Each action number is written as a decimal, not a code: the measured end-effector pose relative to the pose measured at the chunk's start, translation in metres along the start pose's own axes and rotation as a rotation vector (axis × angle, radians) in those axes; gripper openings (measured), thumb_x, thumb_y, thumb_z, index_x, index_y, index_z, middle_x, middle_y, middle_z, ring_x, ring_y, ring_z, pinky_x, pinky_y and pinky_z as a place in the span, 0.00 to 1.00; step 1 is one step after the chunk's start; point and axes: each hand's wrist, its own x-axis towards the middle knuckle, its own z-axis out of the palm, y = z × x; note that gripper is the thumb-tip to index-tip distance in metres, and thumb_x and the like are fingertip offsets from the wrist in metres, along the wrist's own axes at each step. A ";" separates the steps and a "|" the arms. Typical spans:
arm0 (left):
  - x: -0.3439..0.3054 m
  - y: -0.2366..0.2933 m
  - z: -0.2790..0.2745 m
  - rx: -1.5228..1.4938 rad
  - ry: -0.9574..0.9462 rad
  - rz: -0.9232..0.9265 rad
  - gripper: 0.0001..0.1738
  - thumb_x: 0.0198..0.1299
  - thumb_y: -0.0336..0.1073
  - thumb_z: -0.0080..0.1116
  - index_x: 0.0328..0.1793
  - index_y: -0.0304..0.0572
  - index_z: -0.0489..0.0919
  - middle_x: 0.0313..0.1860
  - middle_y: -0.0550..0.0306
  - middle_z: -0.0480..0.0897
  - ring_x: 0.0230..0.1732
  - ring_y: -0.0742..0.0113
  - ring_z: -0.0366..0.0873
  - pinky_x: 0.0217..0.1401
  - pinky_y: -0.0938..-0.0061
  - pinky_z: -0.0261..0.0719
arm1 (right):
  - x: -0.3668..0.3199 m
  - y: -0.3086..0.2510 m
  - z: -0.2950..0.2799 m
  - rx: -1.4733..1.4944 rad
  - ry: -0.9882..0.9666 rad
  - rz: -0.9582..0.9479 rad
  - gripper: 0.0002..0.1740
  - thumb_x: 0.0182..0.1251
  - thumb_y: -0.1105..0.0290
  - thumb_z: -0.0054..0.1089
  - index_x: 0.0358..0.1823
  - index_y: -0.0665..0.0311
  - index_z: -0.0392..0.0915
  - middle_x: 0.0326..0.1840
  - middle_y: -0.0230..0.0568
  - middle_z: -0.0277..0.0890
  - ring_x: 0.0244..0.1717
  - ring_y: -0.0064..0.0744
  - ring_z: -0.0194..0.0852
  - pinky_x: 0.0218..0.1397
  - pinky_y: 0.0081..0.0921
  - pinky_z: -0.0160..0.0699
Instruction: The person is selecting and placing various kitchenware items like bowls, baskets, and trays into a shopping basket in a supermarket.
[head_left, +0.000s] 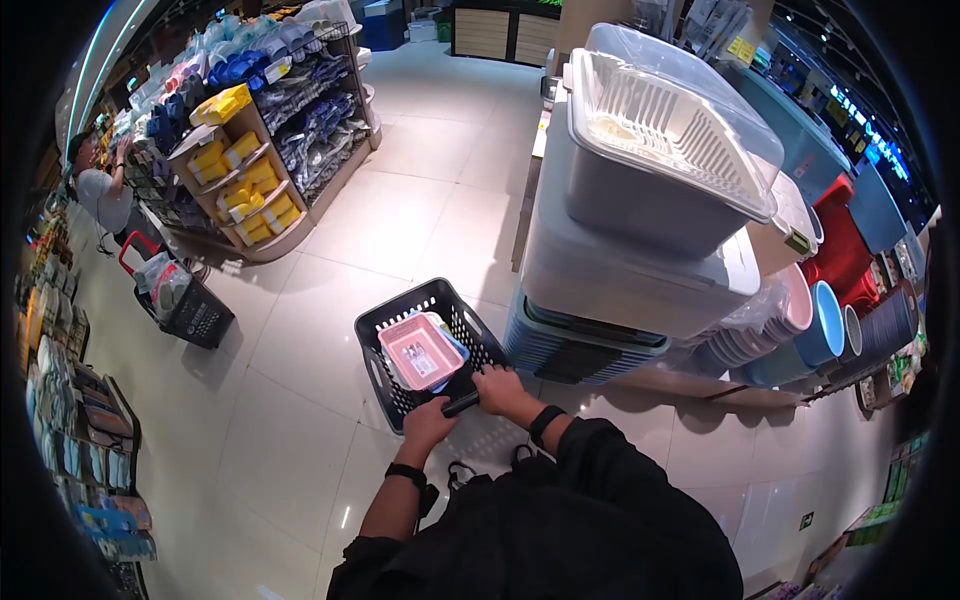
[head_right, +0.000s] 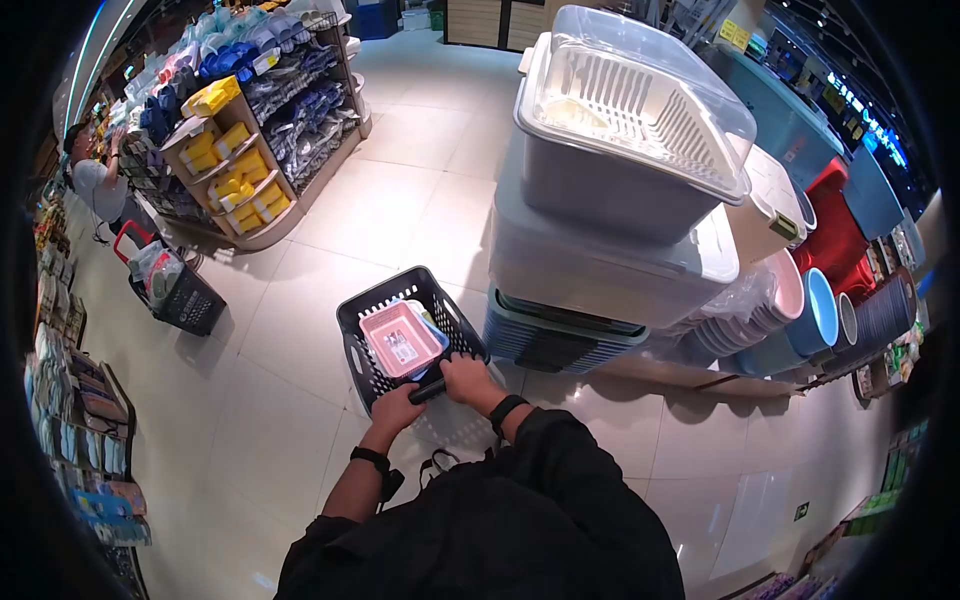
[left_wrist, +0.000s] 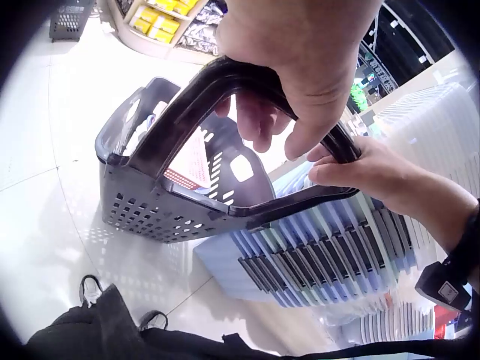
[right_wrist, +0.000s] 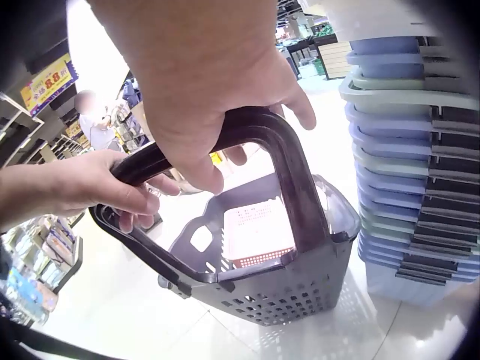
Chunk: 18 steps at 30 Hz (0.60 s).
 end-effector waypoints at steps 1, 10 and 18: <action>0.003 -0.003 -0.001 -0.008 0.005 0.013 0.29 0.50 0.54 0.65 0.59 0.58 0.81 0.47 0.53 0.86 0.50 0.53 0.83 0.54 0.60 0.80 | 0.003 0.000 0.003 0.000 0.000 0.001 0.13 0.57 0.65 0.57 0.43 0.59 0.77 0.40 0.46 0.78 0.45 0.49 0.80 0.51 0.46 0.76; 0.042 -0.035 -0.006 0.134 0.332 0.210 0.48 0.38 0.47 0.74 0.71 0.50 0.70 0.74 0.40 0.63 0.78 0.43 0.53 0.76 0.47 0.54 | 0.037 -0.003 0.013 0.135 0.216 -0.073 0.16 0.50 0.64 0.62 0.42 0.56 0.77 0.33 0.45 0.78 0.37 0.49 0.81 0.46 0.44 0.74; 0.069 -0.045 -0.039 0.246 0.353 0.138 0.48 0.42 0.50 0.72 0.73 0.53 0.68 0.76 0.36 0.58 0.78 0.39 0.51 0.77 0.45 0.51 | 0.074 -0.007 0.009 0.227 0.262 -0.170 0.20 0.51 0.63 0.63 0.47 0.59 0.78 0.39 0.43 0.80 0.41 0.47 0.82 0.49 0.44 0.75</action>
